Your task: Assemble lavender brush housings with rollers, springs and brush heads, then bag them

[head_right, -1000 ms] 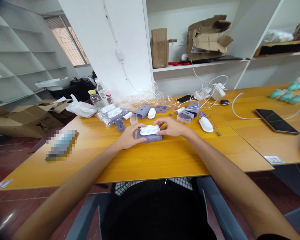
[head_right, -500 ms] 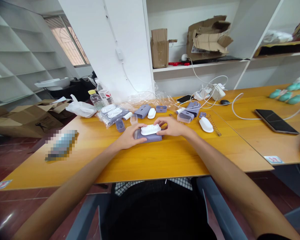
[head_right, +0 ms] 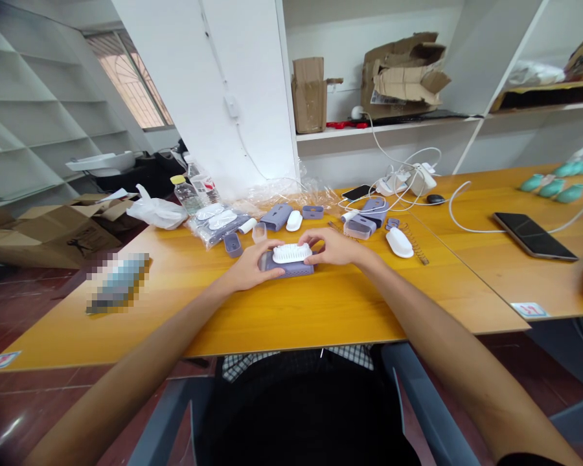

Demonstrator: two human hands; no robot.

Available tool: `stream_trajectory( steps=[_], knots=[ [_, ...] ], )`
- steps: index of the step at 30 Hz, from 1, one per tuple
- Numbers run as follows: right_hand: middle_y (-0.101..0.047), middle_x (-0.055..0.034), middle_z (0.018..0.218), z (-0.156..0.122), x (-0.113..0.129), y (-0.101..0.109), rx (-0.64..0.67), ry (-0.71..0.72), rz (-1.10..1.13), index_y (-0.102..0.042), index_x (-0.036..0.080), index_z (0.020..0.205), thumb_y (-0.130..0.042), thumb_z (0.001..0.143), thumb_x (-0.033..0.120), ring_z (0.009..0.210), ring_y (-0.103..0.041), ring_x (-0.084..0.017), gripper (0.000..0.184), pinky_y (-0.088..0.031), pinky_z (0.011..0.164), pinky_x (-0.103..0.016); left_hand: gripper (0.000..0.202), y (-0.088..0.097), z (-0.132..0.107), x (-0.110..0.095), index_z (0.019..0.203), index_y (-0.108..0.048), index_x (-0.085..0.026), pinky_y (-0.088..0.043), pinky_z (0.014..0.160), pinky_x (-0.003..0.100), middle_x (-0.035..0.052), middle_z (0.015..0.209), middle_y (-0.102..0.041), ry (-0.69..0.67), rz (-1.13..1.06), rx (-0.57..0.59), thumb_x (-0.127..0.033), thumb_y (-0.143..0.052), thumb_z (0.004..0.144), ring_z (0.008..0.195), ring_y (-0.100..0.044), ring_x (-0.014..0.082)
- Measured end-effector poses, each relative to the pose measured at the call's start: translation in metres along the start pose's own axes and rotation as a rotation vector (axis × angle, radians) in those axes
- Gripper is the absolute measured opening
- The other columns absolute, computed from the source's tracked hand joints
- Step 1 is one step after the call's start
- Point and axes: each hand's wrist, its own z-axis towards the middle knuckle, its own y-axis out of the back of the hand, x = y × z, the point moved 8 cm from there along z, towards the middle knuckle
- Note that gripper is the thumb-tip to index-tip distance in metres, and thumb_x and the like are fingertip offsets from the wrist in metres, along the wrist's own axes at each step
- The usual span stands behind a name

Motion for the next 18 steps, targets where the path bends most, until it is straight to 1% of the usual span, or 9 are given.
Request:
stream_trajectory(
  steps=[4,10,18],
  knots=[
    [-0.077,-0.0086,0.118,0.0,0.0004,-0.0009,-0.014,-0.001,-0.018,-0.076,0.025,0.11,-0.088,0.075,0.037,0.111,-0.072,-0.028,0.039,-0.062,0.089,-0.044,0.064,-0.0003,-0.0003,-0.0001,0.142,-0.061,-0.022,-0.052,0.113,0.054,0.0141,0.142,-0.07,-0.003,0.006,-0.005,-0.055,-0.079,0.09,0.129,-0.068,0.0349],
    [-0.076,-0.0079,0.116,0.0006,0.0025,-0.0034,-0.026,0.027,-0.046,-0.074,0.024,0.11,-0.088,0.075,0.039,0.103,-0.073,-0.026,0.04,-0.061,0.09,-0.045,0.047,0.0008,0.0007,-0.0017,0.138,-0.064,-0.019,-0.052,0.113,0.049,0.0141,0.137,-0.073,-0.04,0.021,-0.049,-0.047,-0.067,0.1,0.127,-0.069,0.0317],
    [-0.075,-0.0056,0.107,0.0003,0.0019,0.0002,-0.022,0.001,-0.045,-0.07,0.023,0.099,-0.087,0.071,0.032,0.099,-0.072,-0.025,0.034,-0.061,0.086,-0.042,0.043,0.0008,0.0015,-0.005,0.135,-0.065,-0.02,-0.054,0.111,0.048,0.0127,0.133,-0.074,-0.056,0.027,-0.072,-0.045,-0.069,0.1,0.123,-0.07,0.0294]
  ],
)
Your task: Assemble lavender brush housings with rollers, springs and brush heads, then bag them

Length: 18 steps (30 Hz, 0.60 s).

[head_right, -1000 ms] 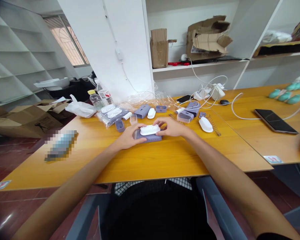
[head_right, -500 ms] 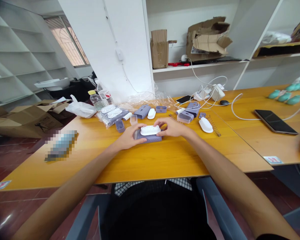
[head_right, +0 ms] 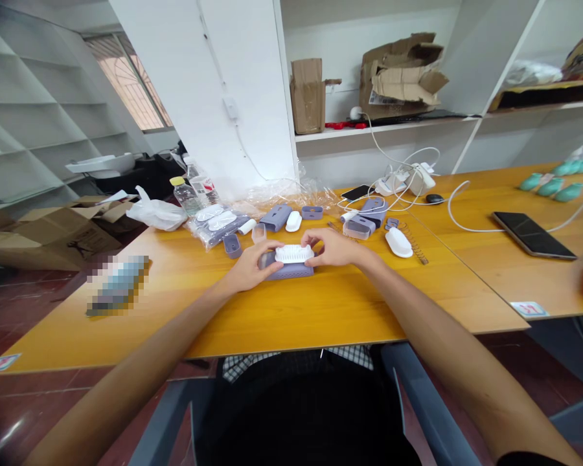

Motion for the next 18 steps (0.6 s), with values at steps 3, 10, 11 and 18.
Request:
stream_trajectory(
  steps=[3,10,11,18],
  knots=[
    [-0.075,-0.0059,0.109,-0.0002,-0.0005,0.0,-0.003,0.006,0.002,-0.071,0.023,0.102,-0.086,0.071,0.031,0.1,-0.072,-0.025,0.036,-0.062,0.087,-0.043,0.043,-0.0002,-0.0003,0.0008,0.134,-0.066,-0.02,-0.055,0.11,0.048,0.0124,0.132,-0.075,0.007,0.001,0.004,-0.046,-0.069,0.1,0.122,-0.071,0.0295],
    [-0.075,-0.0071,0.114,0.0,-0.0027,-0.0017,0.013,-0.002,0.013,-0.073,0.023,0.105,-0.087,0.073,0.034,0.105,-0.072,-0.026,0.037,-0.061,0.091,-0.045,0.042,0.0002,-0.0002,0.0037,0.133,-0.067,-0.02,-0.055,0.11,0.048,0.0123,0.131,-0.076,0.021,0.001,-0.003,-0.046,-0.069,0.099,0.122,-0.072,0.0298],
    [-0.075,-0.0072,0.115,0.0,-0.0025,-0.0017,0.015,-0.001,0.012,-0.073,0.023,0.105,-0.087,0.073,0.035,0.105,-0.071,-0.026,0.036,-0.061,0.091,-0.045,0.042,0.0002,-0.0001,0.0037,0.133,-0.067,-0.02,-0.055,0.11,0.048,0.0124,0.131,-0.076,0.024,0.0,-0.002,-0.046,-0.069,0.099,0.122,-0.072,0.0299],
    [-0.077,-0.0069,0.114,0.0,-0.0029,-0.0003,0.01,0.007,0.015,-0.075,0.024,0.105,-0.087,0.074,0.038,0.103,-0.073,-0.026,0.036,-0.061,0.092,-0.044,0.038,0.0012,0.0011,-0.0019,0.129,-0.068,-0.019,-0.055,0.109,0.047,0.0121,0.129,-0.076,0.011,0.003,0.013,-0.044,-0.069,0.1,0.12,-0.072,0.0291]
  ],
)
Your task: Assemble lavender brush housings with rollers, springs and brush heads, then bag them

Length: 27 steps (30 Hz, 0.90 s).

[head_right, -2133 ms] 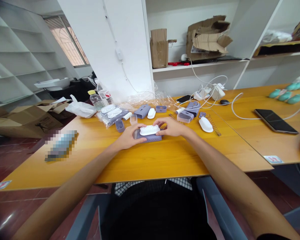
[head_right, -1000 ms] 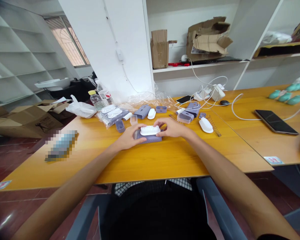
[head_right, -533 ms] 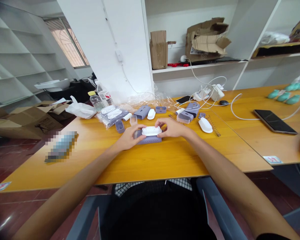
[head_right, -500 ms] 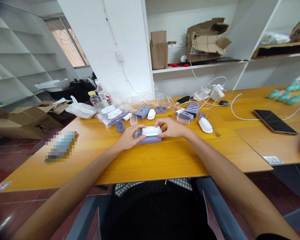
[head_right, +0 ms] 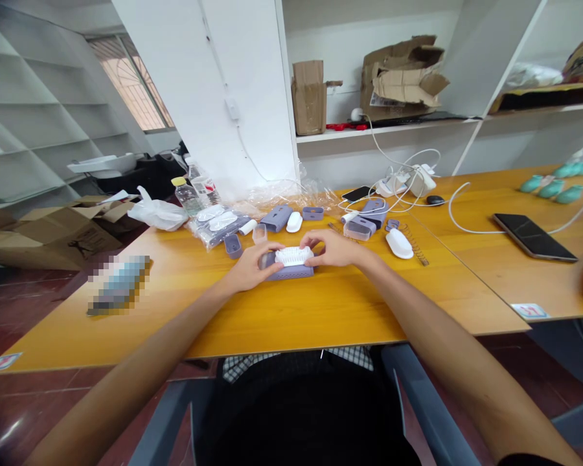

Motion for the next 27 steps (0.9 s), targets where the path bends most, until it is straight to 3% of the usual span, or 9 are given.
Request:
stream_trajectory(
  steps=[9,14,27],
  knots=[
    [-0.079,-0.0066,0.118,-0.001,0.01,-0.005,-0.002,0.06,-0.034,-0.082,0.027,0.11,-0.086,0.08,0.043,0.107,-0.073,-0.027,0.034,-0.062,0.085,-0.039,0.043,-0.006,-0.004,0.003,0.139,-0.062,-0.021,-0.052,0.114,0.051,0.014,0.139,-0.071,-0.025,0.001,0.036,-0.039,-0.061,0.1,0.128,-0.068,0.0316],
    [-0.08,-0.007,0.117,-0.001,0.011,-0.005,0.0,0.058,-0.041,-0.083,0.027,0.112,-0.085,0.08,0.043,0.107,-0.073,-0.027,0.036,-0.062,0.087,-0.04,0.05,-0.01,-0.005,0.005,0.141,-0.06,-0.022,-0.05,0.117,0.053,0.014,0.142,-0.07,-0.007,-0.012,0.048,-0.049,-0.066,0.099,0.13,-0.067,0.0333],
    [-0.079,-0.0073,0.123,0.0,-0.004,-0.003,0.027,-0.008,0.093,-0.08,0.025,0.117,-0.09,0.072,0.039,0.108,-0.072,-0.026,0.048,-0.061,0.092,-0.043,0.045,-0.005,-0.002,-0.002,0.132,-0.065,-0.021,-0.055,0.105,0.047,0.0118,0.126,-0.074,-0.045,-0.014,0.004,-0.05,-0.072,0.098,0.116,-0.07,0.0299]
  ],
)
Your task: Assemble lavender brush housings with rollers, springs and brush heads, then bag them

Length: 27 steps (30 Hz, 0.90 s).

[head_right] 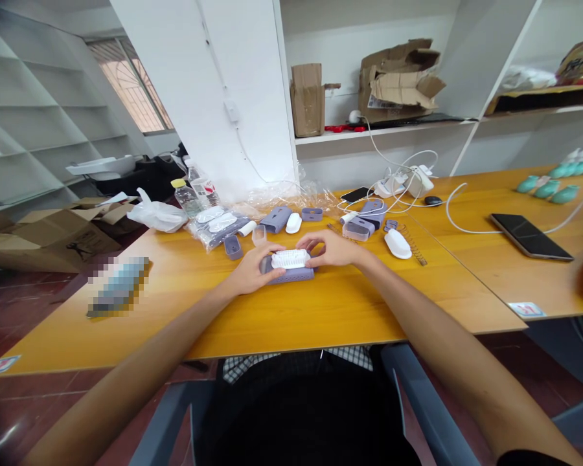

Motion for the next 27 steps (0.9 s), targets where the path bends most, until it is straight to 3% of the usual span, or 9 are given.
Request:
stream_trajectory(
  steps=[6,10,14,19,27],
  knots=[
    [-0.08,-0.0082,0.117,0.001,-0.004,0.0,0.01,-0.009,0.022,-0.082,0.024,0.113,-0.092,0.071,0.044,0.109,-0.072,-0.028,0.047,-0.06,0.094,-0.045,0.039,0.0,-0.001,-0.001,0.132,-0.064,-0.02,-0.055,0.105,0.046,0.0132,0.128,-0.073,-0.018,0.014,-0.015,-0.046,-0.065,0.102,0.117,-0.07,0.0299],
    [-0.079,-0.0096,0.124,0.001,-0.008,0.001,-0.022,-0.023,0.041,-0.081,0.024,0.116,-0.095,0.069,0.045,0.109,-0.073,-0.029,0.054,-0.06,0.095,-0.047,0.043,0.0,-0.003,0.001,0.132,-0.063,-0.019,-0.056,0.105,0.046,0.0132,0.127,-0.072,-0.02,0.018,-0.026,-0.045,-0.069,0.099,0.117,-0.07,0.0302],
    [-0.077,-0.0121,0.128,0.002,-0.018,0.003,-0.037,-0.081,0.063,-0.079,0.022,0.119,-0.098,0.066,0.044,0.107,-0.074,-0.029,0.061,-0.058,0.101,-0.052,0.053,0.001,-0.003,0.005,0.133,-0.062,-0.019,-0.055,0.106,0.048,0.0137,0.129,-0.071,-0.006,0.002,-0.017,-0.051,-0.077,0.093,0.119,-0.069,0.0317],
    [-0.079,-0.0127,0.126,0.003,-0.03,-0.006,0.069,-0.139,0.176,-0.077,0.021,0.125,-0.097,0.068,0.045,0.116,-0.072,-0.03,0.066,-0.054,0.107,-0.052,0.07,-0.002,-0.005,0.011,0.138,-0.061,-0.02,-0.054,0.111,0.051,0.0145,0.137,-0.07,0.067,-0.056,0.019,-0.057,-0.086,0.084,0.126,-0.068,0.0348],
    [-0.08,-0.0066,0.103,0.005,-0.033,-0.014,0.083,-0.105,0.275,-0.077,0.019,0.126,-0.099,0.065,0.044,0.094,-0.071,-0.024,0.07,-0.055,0.093,-0.043,0.071,-0.007,-0.005,0.011,0.138,-0.061,-0.02,-0.054,0.111,0.051,0.0148,0.138,-0.07,0.063,-0.115,0.012,-0.052,-0.088,0.081,0.126,-0.068,0.0348]
  ],
)
